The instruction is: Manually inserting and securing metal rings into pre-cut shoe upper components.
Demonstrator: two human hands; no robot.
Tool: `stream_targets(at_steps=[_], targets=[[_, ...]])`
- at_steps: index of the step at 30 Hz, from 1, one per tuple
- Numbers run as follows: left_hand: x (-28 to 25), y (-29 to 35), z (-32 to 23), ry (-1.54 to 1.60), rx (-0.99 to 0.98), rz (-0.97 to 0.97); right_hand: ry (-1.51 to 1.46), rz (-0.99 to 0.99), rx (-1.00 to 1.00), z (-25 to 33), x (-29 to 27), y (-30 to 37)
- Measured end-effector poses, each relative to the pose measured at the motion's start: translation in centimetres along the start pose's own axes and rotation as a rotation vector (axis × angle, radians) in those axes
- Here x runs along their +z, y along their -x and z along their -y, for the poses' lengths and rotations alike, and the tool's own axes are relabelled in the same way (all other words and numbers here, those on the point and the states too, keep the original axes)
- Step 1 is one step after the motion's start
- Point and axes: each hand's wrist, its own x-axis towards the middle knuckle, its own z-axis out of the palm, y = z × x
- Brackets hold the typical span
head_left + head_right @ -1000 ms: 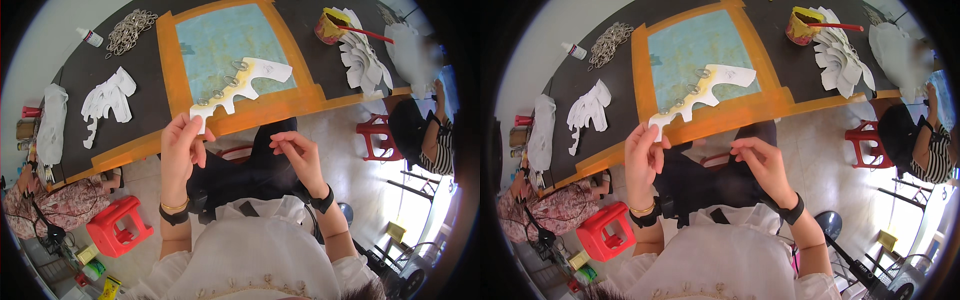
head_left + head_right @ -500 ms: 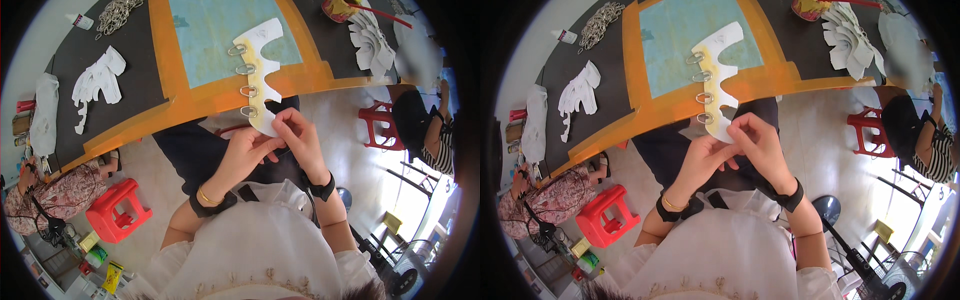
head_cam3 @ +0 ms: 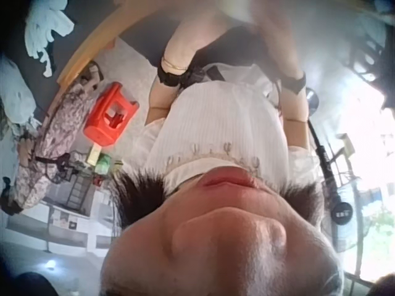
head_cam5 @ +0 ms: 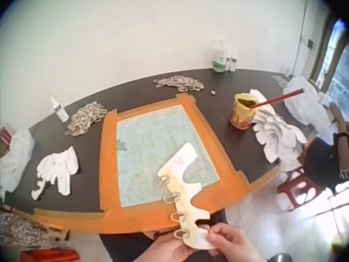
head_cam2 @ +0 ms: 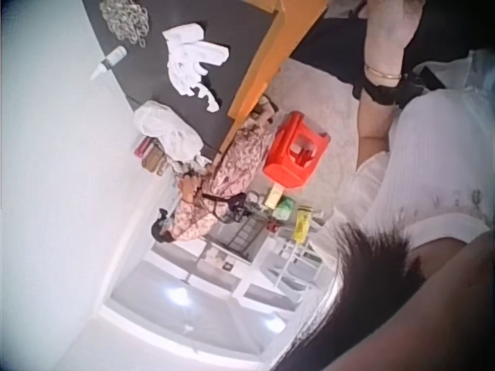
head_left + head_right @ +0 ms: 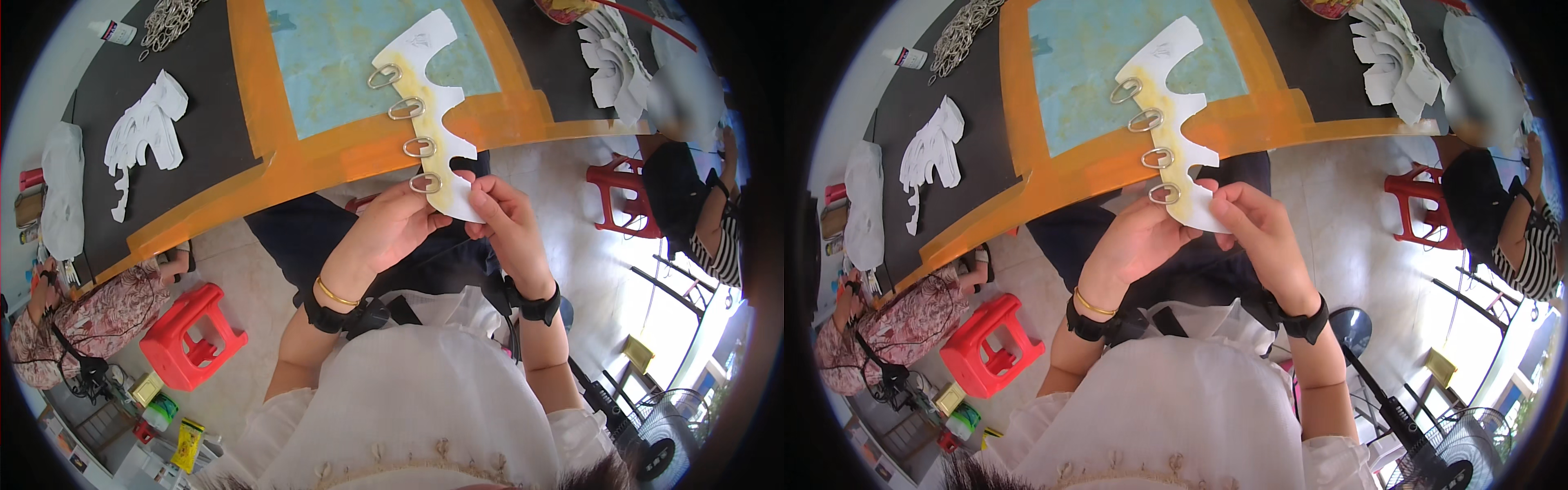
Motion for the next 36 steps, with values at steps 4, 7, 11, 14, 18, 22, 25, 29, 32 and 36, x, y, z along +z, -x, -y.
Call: stream_targets(at_steps=[4,7,11,14,18,22,25,29,32,36], targets=[[0.8,0.1,0.4,-0.034,0.002,-0.123,0.126,-0.019,-0.049,0.2,-0.6,0.2],[1.8,0.4,0.4,-0.197,0.104,-0.231,0.129,-0.104,-0.133,0.3,-0.1,0.1],[0.7,0.4,0.7,-0.378,0.176,-0.247,0.096,-0.108,-0.083,0.7,1.6,-0.1],[1.1,0.6,0.6,-0.352,0.212,-0.266,0.150,-0.144,-0.123,0.7,1.5,-0.5],[1.7,1.1,0.4,-0.401,0.179,-0.297,0.165,-0.184,-0.180,0.8,1.4,-0.8],[1.6,1.3,0.3,-0.385,0.167,-0.275,0.209,-0.137,-0.173,0.8,1.0,-1.0],[2.0,1.5,0.1,-0.285,0.208,-0.260,0.212,-0.129,-0.179,0.5,1.1,-1.1],[2.5,1.7,-0.7,-0.235,0.132,-0.260,0.289,-0.205,-0.174,0.2,1.1,-1.1],[2.3,1.3,0.0,-0.407,0.207,-0.364,0.307,-0.315,-0.209,0.5,1.5,-1.2],[2.3,1.3,0.3,-0.448,0.277,-0.389,0.941,-0.648,-0.907,0.5,1.4,-0.6]])
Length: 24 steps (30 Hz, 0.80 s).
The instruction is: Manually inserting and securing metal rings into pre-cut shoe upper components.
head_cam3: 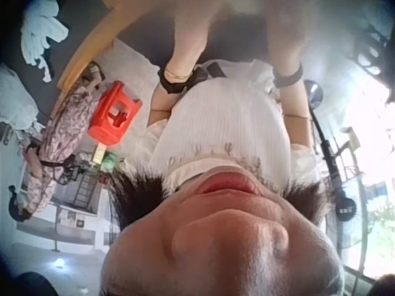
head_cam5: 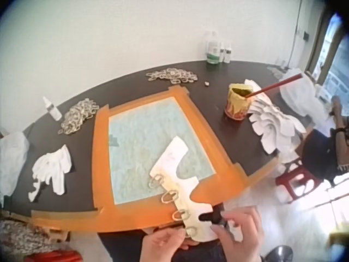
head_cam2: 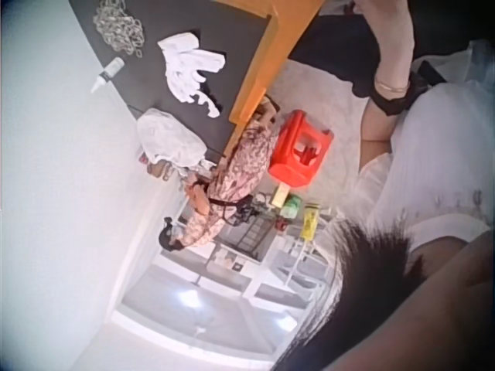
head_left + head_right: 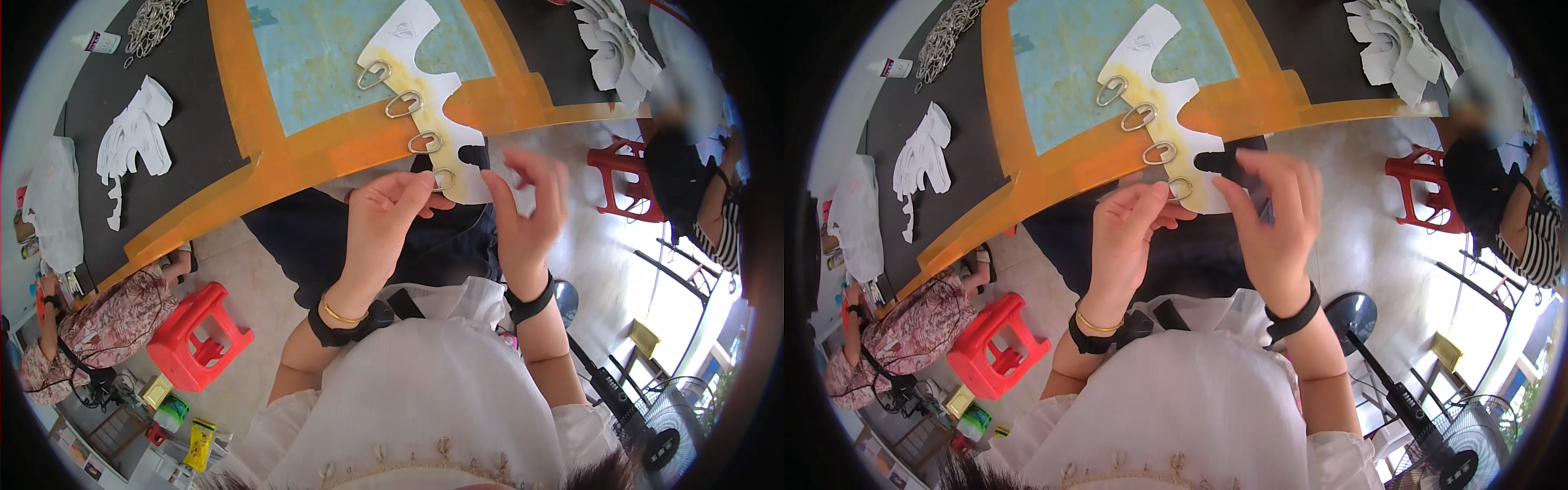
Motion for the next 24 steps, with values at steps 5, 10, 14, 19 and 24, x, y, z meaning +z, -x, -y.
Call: stream_targets(at_steps=[5,10,14,19,24], targets=[[0.6,-0.1,0.1,-0.102,0.112,-0.018,-0.103,0.155,0.052,2.5,0.0,0.0],[0.9,0.3,0.0,-0.159,0.173,-0.034,-0.100,0.199,0.048,2.3,0.6,0.2],[0.7,-0.1,1.1,-0.267,0.338,-0.085,-0.107,0.276,0.169,3.0,0.5,0.0],[0.6,-0.1,1.2,-0.298,0.358,-0.105,-0.125,0.256,0.112,2.8,0.7,0.0],[0.7,0.1,1.2,-0.335,0.383,-0.109,-0.114,0.267,0.144,2.9,0.6,-0.1]])
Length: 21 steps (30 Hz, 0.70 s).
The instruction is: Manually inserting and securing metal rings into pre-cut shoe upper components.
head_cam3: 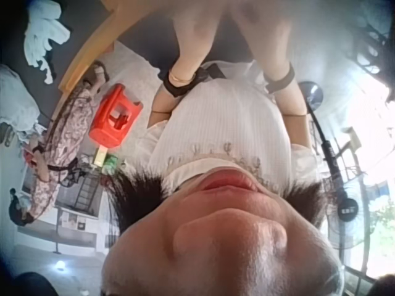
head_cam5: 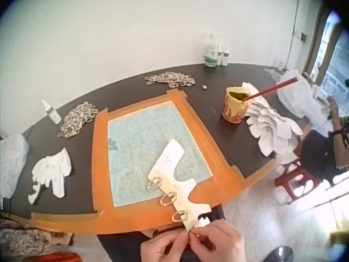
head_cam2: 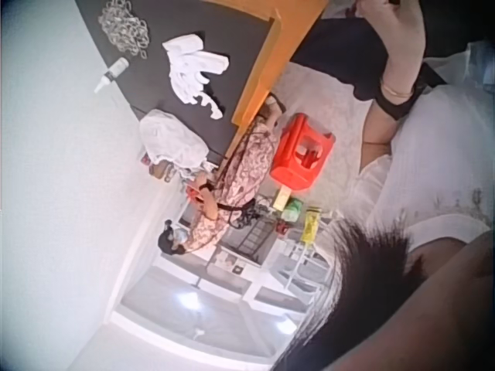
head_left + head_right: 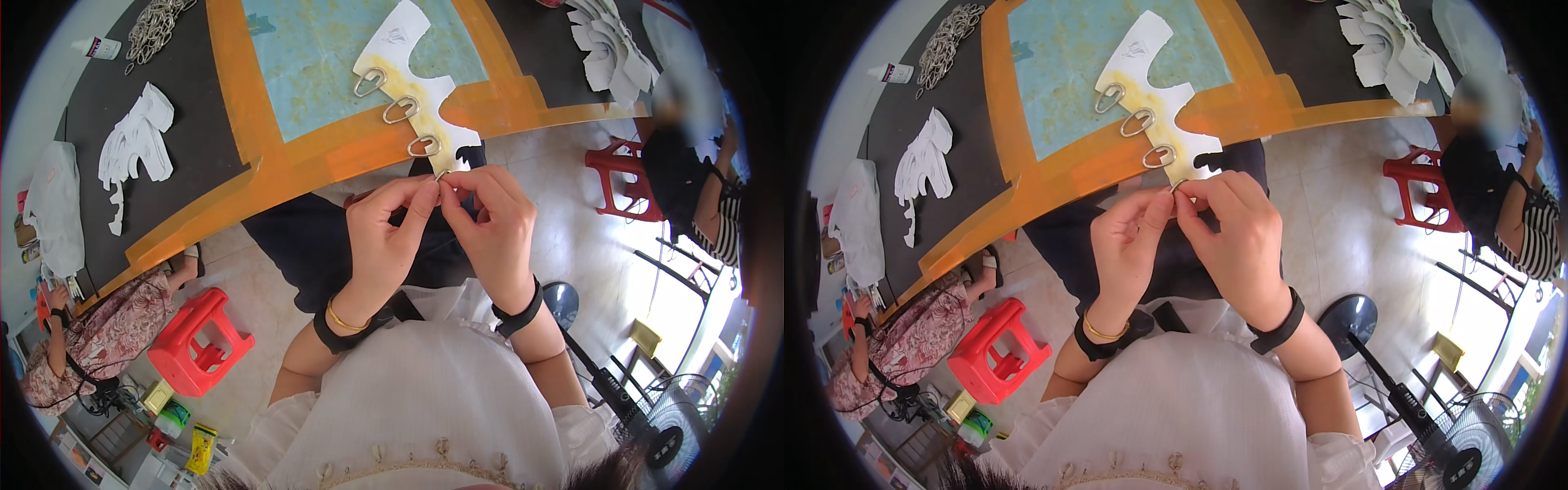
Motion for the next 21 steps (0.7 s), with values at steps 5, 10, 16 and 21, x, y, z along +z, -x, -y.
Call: stream_targets(at_steps=[5,10,16,21], targets=[[-0.2,-0.3,-0.2,-0.095,0.026,0.013,0.022,-0.025,-0.050,-0.3,0.2,0.0],[-0.3,-0.2,-0.9,-0.177,0.032,0.026,0.005,-0.024,-0.047,-0.4,0.1,0.1],[-0.3,-0.1,-1.1,-0.205,0.048,0.034,-0.003,-0.016,-0.047,-0.4,0.1,0.1],[-0.3,-0.1,-1.0,-0.214,0.052,0.028,0.006,-0.005,-0.043,-0.4,0.0,0.1]])
